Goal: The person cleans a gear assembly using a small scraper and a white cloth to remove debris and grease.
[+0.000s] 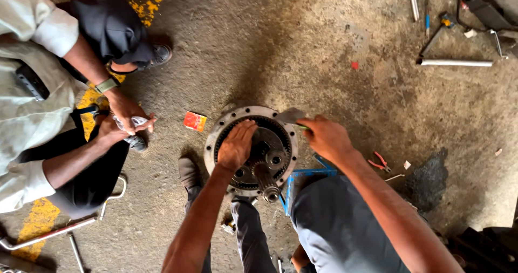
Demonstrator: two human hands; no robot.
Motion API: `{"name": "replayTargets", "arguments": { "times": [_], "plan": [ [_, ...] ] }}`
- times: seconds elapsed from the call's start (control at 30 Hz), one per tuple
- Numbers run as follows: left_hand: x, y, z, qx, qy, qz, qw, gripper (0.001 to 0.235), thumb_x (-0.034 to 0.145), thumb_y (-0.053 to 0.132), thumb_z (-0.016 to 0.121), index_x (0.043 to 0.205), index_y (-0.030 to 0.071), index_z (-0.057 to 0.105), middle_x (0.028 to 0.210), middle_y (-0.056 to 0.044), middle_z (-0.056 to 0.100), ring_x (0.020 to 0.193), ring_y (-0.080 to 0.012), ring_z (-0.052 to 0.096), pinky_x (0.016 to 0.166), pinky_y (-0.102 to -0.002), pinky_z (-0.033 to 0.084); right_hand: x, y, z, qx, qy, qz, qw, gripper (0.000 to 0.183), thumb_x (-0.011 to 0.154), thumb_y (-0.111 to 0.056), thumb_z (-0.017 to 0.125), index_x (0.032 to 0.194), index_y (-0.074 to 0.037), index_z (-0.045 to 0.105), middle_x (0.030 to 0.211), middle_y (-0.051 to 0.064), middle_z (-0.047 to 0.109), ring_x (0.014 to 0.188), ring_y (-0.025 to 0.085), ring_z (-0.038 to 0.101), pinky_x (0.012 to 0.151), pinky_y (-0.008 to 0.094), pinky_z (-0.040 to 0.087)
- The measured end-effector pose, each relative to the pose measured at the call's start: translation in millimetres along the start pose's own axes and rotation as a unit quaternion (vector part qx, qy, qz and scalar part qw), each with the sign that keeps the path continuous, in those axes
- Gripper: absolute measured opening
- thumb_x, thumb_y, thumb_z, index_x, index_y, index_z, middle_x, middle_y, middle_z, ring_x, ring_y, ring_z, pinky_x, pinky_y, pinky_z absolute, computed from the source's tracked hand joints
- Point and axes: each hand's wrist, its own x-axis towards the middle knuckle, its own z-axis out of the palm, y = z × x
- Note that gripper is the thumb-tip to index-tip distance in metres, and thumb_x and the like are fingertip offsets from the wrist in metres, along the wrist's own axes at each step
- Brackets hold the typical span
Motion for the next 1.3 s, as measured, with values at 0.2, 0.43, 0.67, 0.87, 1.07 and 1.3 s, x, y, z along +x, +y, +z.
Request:
{"name": "replayTargets", "arguments": {
  "times": [0.2, 0.43, 0.67, 0.87, 1.07, 1.3],
  "plan": [
    [4.2, 6.2, -4.5, -0.008, -0.002, -0.005, 1.0, 0.04, 0.089, -0.001, 0.059, 0.128, 0.003, 0.063, 0.137, -0.013, 0.064, 0.132, -0.032, 0.058, 0.114, -0.04, 0.046, 13.3, -26.5, 10.3, -0.068, -0.062, 0.033, 0.995, 0.045, 0.094, -0.017, 0.061, 0.136, -0.032, 0.064, 0.121, 0.018, 0.061, 0.083, 0.034, 0.074, 0.067, 0.046, 0.063],
    [6.1, 7.6, -4.3, 0.003, 0.013, -0.001, 1.0, 0.032, 0.094, -0.002, 0.058, 0.125, 0.003, 0.064, 0.133, -0.013, 0.066, 0.128, -0.0319, 0.06, 0.112, -0.041, 0.048, 9.3, -24.6, 22.1, -0.071, -0.016, 0.015, 0.997, 0.048, 0.087, -0.012, 0.068, 0.133, -0.026, 0.068, 0.115, 0.018, 0.064, 0.088, 0.034, 0.072, 0.069, 0.046, 0.061],
    [3.2, 3.0, -1.0, 0.003, 0.008, 0.003, 1.0, 0.032, 0.095, -0.003, 0.057, 0.125, 0.003, 0.064, 0.134, -0.012, 0.066, 0.13, -0.032, 0.06, 0.113, -0.041, 0.048, -33.2, -16.6, 58.0, -0.012, -0.029, 0.088, 0.996, 0.04, 0.089, -0.013, 0.07, 0.128, -0.019, 0.071, 0.11, 0.024, 0.067, 0.093, 0.036, 0.073, 0.075, 0.046, 0.061],
    [0.9, -3.3, 3.9, 0.012, 0.012, 0.014, 1.0, 0.033, 0.095, -0.002, 0.057, 0.127, 0.003, 0.064, 0.135, -0.013, 0.065, 0.131, -0.0334, 0.059, 0.113, -0.042, 0.047, -84.9, -23.8, 104.9, 0.052, -0.026, 0.176, 0.983, 0.036, 0.081, -0.015, 0.072, 0.117, -0.018, 0.074, 0.106, 0.02, 0.069, 0.094, 0.038, 0.071, 0.077, 0.047, 0.06],
    [2.6, -4.9, 1.2, -0.027, -0.006, 0.029, 0.999, 0.032, 0.1, 0.001, 0.051, 0.13, 0.001, 0.061, 0.137, -0.018, 0.063, 0.133, -0.0386, 0.056, 0.115, -0.047, 0.045, -121.3, -68.4, 161.3, 0.095, 0.029, 0.273, 0.957, 0.028, 0.086, -0.015, 0.064, 0.113, -0.017, 0.074, 0.101, 0.02, 0.071, 0.089, 0.038, 0.073, 0.075, 0.047, 0.061],
    [-43.5, 11.5, -14.9, -0.045, 0.04, -0.043, 0.997, 0.03, 0.107, 0.005, 0.047, 0.134, 0.0, 0.058, 0.145, -0.02, 0.057, 0.14, -0.0365, 0.049, 0.12, -0.053, 0.035, -136.8, -97.3, 174.9, 0.144, -0.023, 0.312, 0.939, 0.032, 0.089, -0.017, 0.062, 0.119, -0.021, 0.072, 0.103, 0.019, 0.073, 0.094, 0.038, 0.073, 0.078, 0.048, 0.06]
  ]
}}
